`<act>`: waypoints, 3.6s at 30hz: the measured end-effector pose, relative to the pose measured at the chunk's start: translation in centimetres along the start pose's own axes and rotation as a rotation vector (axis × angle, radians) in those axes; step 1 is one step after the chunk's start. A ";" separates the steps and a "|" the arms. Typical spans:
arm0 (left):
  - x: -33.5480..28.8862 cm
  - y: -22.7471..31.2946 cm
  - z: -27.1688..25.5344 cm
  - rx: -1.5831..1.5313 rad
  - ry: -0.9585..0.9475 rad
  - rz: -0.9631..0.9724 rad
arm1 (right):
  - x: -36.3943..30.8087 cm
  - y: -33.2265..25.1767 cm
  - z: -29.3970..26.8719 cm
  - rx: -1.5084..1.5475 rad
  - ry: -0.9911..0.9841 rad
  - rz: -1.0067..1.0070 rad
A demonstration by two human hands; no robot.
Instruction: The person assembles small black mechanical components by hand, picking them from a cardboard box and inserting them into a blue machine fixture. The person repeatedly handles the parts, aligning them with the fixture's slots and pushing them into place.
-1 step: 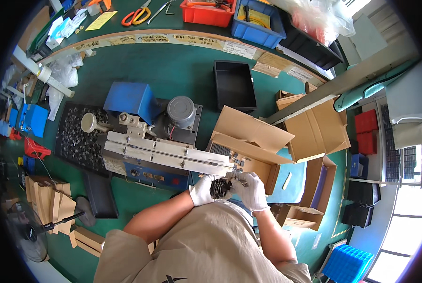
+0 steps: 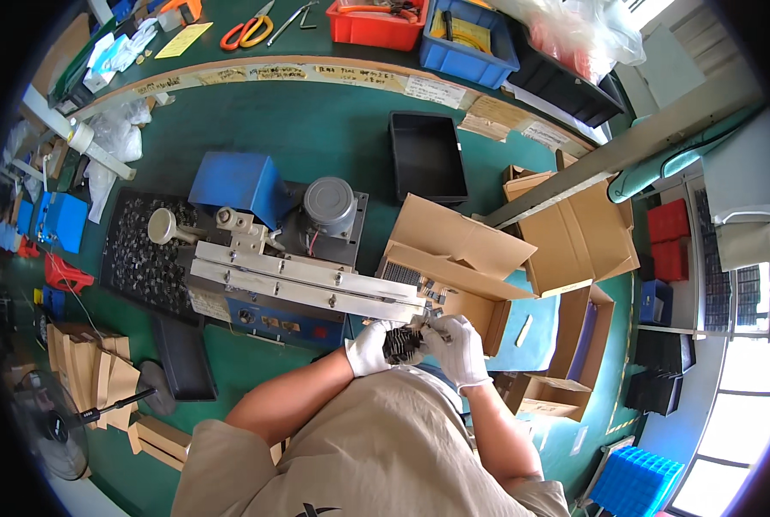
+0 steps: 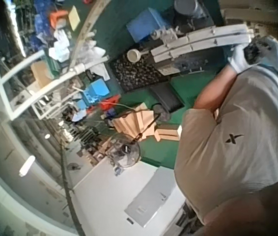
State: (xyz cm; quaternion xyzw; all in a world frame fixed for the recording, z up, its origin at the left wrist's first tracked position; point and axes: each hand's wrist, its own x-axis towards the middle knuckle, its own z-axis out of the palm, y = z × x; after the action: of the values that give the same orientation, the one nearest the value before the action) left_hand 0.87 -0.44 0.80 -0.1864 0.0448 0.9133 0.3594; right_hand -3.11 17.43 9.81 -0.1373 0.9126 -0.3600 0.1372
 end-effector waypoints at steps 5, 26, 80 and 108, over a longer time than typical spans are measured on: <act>0.5 -0.1 0.1 0.008 0.061 -0.004 | 0.0 0.1 0.4 0.046 0.033 -0.131; 0.2 0.9 2.1 -0.066 0.035 0.037 | 0.7 -1.2 -2.5 0.173 0.194 -0.217; -0.5 1.3 2.2 0.007 0.073 0.070 | 0.4 0.2 -0.9 0.716 0.099 0.114; -0.9 1.3 1.6 0.010 0.026 0.050 | 4.2 -6.9 -3.6 -0.187 -0.011 -0.532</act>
State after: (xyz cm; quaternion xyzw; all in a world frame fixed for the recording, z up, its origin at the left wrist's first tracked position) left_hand 0.11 -1.66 2.55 -0.1952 0.0584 0.9193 0.3368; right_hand -7.21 13.36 16.46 -0.3858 0.8731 -0.2967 0.0296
